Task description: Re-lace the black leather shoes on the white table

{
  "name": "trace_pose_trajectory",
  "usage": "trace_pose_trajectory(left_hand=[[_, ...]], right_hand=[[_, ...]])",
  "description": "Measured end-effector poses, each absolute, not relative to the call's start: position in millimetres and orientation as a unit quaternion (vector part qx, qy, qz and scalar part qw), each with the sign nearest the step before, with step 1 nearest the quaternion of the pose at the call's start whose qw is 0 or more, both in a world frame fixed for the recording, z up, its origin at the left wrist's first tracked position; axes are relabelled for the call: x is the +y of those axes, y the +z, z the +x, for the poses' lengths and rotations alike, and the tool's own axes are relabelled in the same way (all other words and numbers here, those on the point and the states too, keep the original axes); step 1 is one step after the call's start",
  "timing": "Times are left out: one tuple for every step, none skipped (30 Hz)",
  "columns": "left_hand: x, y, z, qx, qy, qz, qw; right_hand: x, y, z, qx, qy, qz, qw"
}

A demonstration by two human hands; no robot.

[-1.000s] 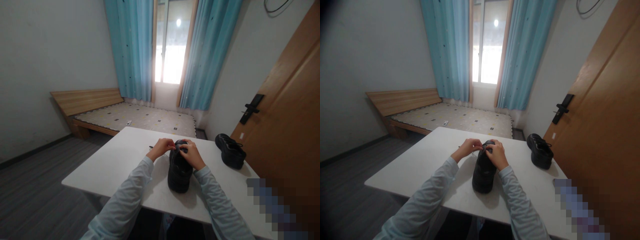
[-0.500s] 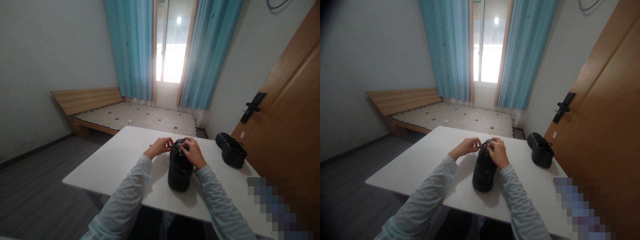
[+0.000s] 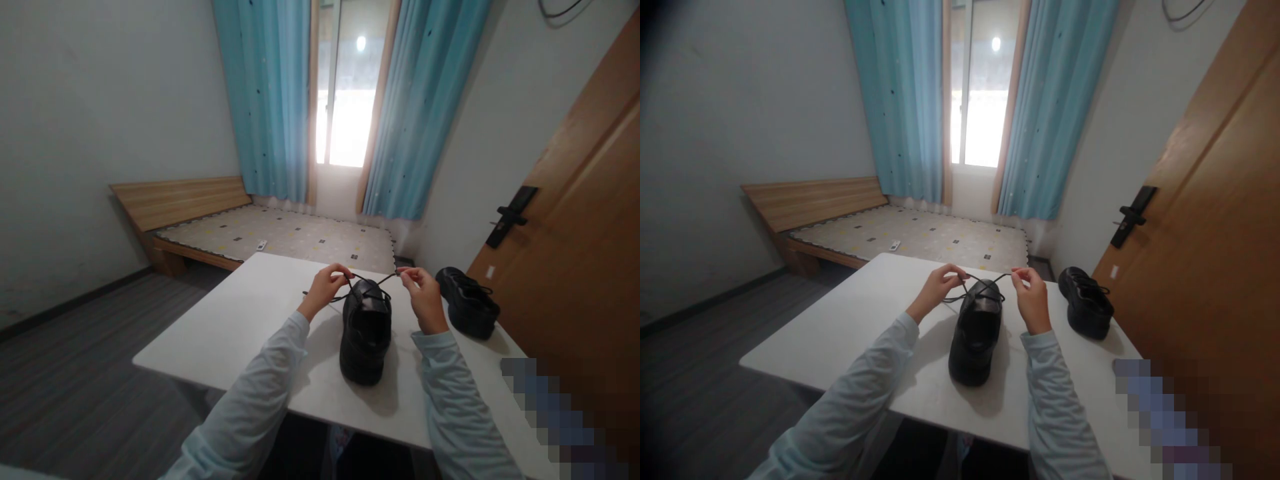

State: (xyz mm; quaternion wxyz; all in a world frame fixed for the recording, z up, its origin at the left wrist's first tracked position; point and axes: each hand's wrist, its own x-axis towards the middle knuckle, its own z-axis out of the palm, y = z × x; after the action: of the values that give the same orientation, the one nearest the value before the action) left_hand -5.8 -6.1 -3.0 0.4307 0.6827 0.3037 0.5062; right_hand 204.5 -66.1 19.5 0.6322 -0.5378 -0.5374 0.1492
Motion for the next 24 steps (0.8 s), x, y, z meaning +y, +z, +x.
trace_pose_trajectory(left_hand=[[-8.2, -1.9, -3.5, 0.286, 0.505, 0.671, 0.462], [-10.1, -1.0, -1.7, 0.275, 0.504, 0.657, 0.488], [-11.6, -0.3, -0.5, 0.269, 0.503, 0.643, 0.511], [-12.6, 0.0, 0.2, 0.265, 0.5, 0.632, 0.529], [-13.0, -0.1, 0.5, 0.265, 0.497, 0.626, 0.539], [-12.8, -0.5, 0.6, 0.268, 0.494, 0.629, 0.537], [-12.1, -1.1, 0.5, 0.275, 0.491, 0.639, 0.524], [-11.3, -1.8, 0.4, 0.286, 0.488, 0.657, 0.499], [-10.5, -2.6, 0.3, 0.295, 0.481, 0.678, 0.47], [-10.0, -3.4, 0.5, 0.301, 0.472, 0.7, 0.444], [-9.9, -3.9, 0.8, 0.304, 0.46, 0.718, 0.425], [-10.4, -4.3, 1.3, 0.304, 0.448, 0.733, 0.412], [-11.4, -4.3, 1.9, 0.305, 0.436, 0.746, 0.401], [-12.8, -4.0, 2.6, 0.307, 0.423, 0.759, 0.388], [-14.6, -3.5, 3.3, 0.31, 0.411, 0.772, 0.372], [-16.4, -2.8, 4.1, 0.314, 0.402, 0.784, 0.354], [-18.3, -2.0, 4.7, 0.316, 0.395, 0.794, 0.336], [-20.1, -1.1, 5.3, 0.316, 0.39, 0.802, 0.323], [-21.7, -0.3, 5.7, 0.316, 0.387, 0.808, 0.312], [-23.1, 0.4, 6.0, 0.313, 0.387, 0.813, 0.302], [-24.4, 0.9, 6.2, 0.308, 0.388, 0.818, 0.294], [-25.6, 1.3, 6.3, 0.3, 0.388, 0.823, 0.285], [-26.6, 1.6, 6.3, 0.29, 0.386, 0.83, 0.279], [-27.5, 1.6, 6.3, 0.278, 0.382, 0.838, 0.274]], right_hand=[[-66.2, 20.3, 205.9, -0.526, 0.159, -0.527, 0.648], [-66.5, 21.3, 207.3, -0.513, 0.17, -0.514, 0.666], [-67.0, 22.6, 208.8, -0.498, 0.181, -0.499, 0.685], [-67.7, 24.1, 210.4, -0.482, 0.191, -0.483, 0.705], [-68.5, 25.9, 212.1, -0.467, 0.198, -0.467, 0.725], [-69.5, 27.8, 213.9, -0.452, 0.202, -0.45, 0.743], [-70.6, 29.9, 215.8, -0.439, 0.205, -0.433, 0.76], [-71.8, 32.2, 217.6, -0.428, 0.207, -0.416, 0.775], [-73.0, 34.6, 219.5, -0.419, 0.21, -0.398, 0.788], [-74.4, 37.0, 221.4, -0.411, 0.214, -0.382, 0.8], [-76.0, 39.4, 223.3, -0.402, 0.217, -0.367, 0.81], [-77.5, 41.7, 225.3, -0.393, 0.22, -0.355, 0.819], [-79.2, 43.7, 227.4, -0.385, 0.222, -0.344, 0.827], [-80.7, 45.6, 229.6, -0.378, 0.224, -0.334, 0.834], [-82.2, 47.0, 232.0, -0.373, 0.224, -0.327, 0.839], [-83.5, 48.1, 234.5, -0.368, 0.224, -0.32, 0.844], [-84.6, 48.8, 236.9, -0.364, 0.223, -0.315, 0.848], [-85.5, 49.2, 239.4, -0.361, 0.22, -0.31, 0.851], [-86.3, 49.3, 241.6, -0.359, 0.218, -0.305, 0.855], [-86.8, 49.2, 243.6, -0.357, 0.216, -0.299, 0.858], [-87.3, 49.0, 245.2, -0.358, 0.217, -0.292, 0.86], [-87.6, 48.8, 246.4, -0.359, 0.22, -0.285, 0.861], [-87.8, 48.7, 247.3, -0.363, 0.225, -0.279, 0.86], [-88.0, 48.6, 247.8, -0.368, 0.23, -0.274, 0.858]])
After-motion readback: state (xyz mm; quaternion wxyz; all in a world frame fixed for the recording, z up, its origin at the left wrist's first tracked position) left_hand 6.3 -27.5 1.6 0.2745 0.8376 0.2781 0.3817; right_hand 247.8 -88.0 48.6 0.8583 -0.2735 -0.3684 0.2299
